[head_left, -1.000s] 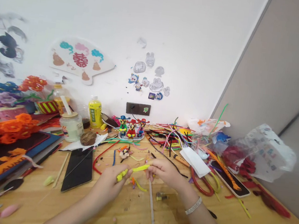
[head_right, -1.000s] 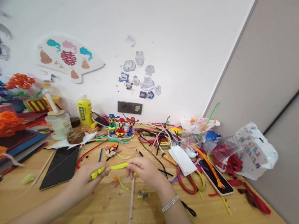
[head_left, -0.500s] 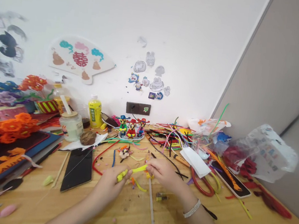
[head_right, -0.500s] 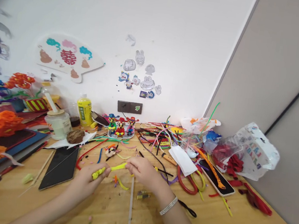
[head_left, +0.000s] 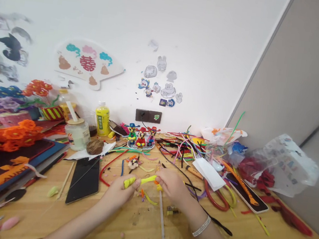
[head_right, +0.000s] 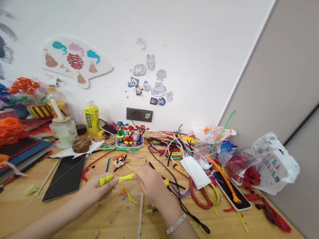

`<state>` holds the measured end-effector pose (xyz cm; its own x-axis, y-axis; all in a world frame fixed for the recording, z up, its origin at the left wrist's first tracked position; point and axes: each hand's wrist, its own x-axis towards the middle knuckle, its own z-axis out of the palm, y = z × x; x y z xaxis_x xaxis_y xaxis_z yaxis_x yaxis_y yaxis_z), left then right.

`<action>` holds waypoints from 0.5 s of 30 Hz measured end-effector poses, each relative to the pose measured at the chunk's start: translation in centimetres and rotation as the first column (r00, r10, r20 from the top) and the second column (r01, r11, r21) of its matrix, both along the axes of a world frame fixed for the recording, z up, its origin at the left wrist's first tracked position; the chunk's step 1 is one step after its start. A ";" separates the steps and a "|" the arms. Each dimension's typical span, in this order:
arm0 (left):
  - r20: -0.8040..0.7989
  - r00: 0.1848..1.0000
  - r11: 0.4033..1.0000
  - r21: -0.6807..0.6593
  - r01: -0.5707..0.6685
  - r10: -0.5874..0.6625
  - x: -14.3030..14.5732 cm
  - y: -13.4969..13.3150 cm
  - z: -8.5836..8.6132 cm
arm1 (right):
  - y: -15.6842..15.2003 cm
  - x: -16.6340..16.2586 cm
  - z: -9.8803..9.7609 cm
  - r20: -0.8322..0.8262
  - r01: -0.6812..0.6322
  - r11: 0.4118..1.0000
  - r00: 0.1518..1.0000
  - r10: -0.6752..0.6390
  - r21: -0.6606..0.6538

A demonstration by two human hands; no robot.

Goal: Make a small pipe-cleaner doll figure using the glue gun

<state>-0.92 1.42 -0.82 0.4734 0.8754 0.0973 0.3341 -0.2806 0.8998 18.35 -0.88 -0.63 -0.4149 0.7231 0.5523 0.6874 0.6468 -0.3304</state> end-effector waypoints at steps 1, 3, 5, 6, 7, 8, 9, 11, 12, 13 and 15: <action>0.040 0.999 0.998 -0.064 0.027 -0.024 0.0 0.1 -0.2 | 0.0 0.0 -0.1 0.024 -0.003 1.000 1.000 0.003 0.031; 0.112 0.991 0.977 -0.191 0.093 -0.073 0.1 0.2 -0.5 | 0.0 0.1 -0.1 0.060 -0.012 0.998 0.998 0.008 0.063; 0.168 0.979 0.942 -0.295 0.158 -0.112 0.1 0.2 -0.8 | -0.2 -0.1 -0.1 0.040 -0.005 0.999 0.999 0.003 0.041; 0.178 0.976 0.929 -0.324 0.180 -0.127 0.1 0.2 -1.0 | -0.4 -0.2 0.0 0.004 0.001 1.000 1.000 -0.001 0.007; 0.172 0.976 0.925 -0.331 0.187 -0.136 0.1 0.3 -1.1 | -0.6 -0.5 0.1 -0.038 -0.004 0.999 0.999 0.002 -0.044; 0.154 0.979 0.931 -0.319 0.176 -0.133 0.1 0.3 -1.2 | -0.8 -0.7 0.2 -0.080 -0.019 0.994 0.997 0.010 -0.106; 0.133 0.984 0.947 -0.285 0.149 -0.115 0.2 0.4 -1.3 | -0.9 -1.0 0.3 -0.113 -0.046 0.984 0.993 0.027 -0.170; 0.099 0.993 0.984 -0.163 0.076 -0.060 0.2 0.7 -1.4 | -1.2 -1.5 0.5 -0.141 -0.126 0.950 0.986 0.088 -0.285; 0.094 0.995 0.994 -0.102 0.043 -0.034 0.3 0.8 -1.4 | -1.3 -1.7 0.6 -0.144 -0.160 0.930 0.983 0.118 -0.330; 0.092 0.996 0.998 -0.052 0.025 -0.020 0.3 0.9 -1.4 | -1.4 -2.0 0.6 -0.146 -0.177 0.916 0.980 0.132 -0.361; 0.108 0.992 0.998 -0.004 0.060 -0.059 0.3 0.9 -1.3 | -1.4 -2.5 0.5 -0.150 -0.166 0.907 0.982 0.115 -0.386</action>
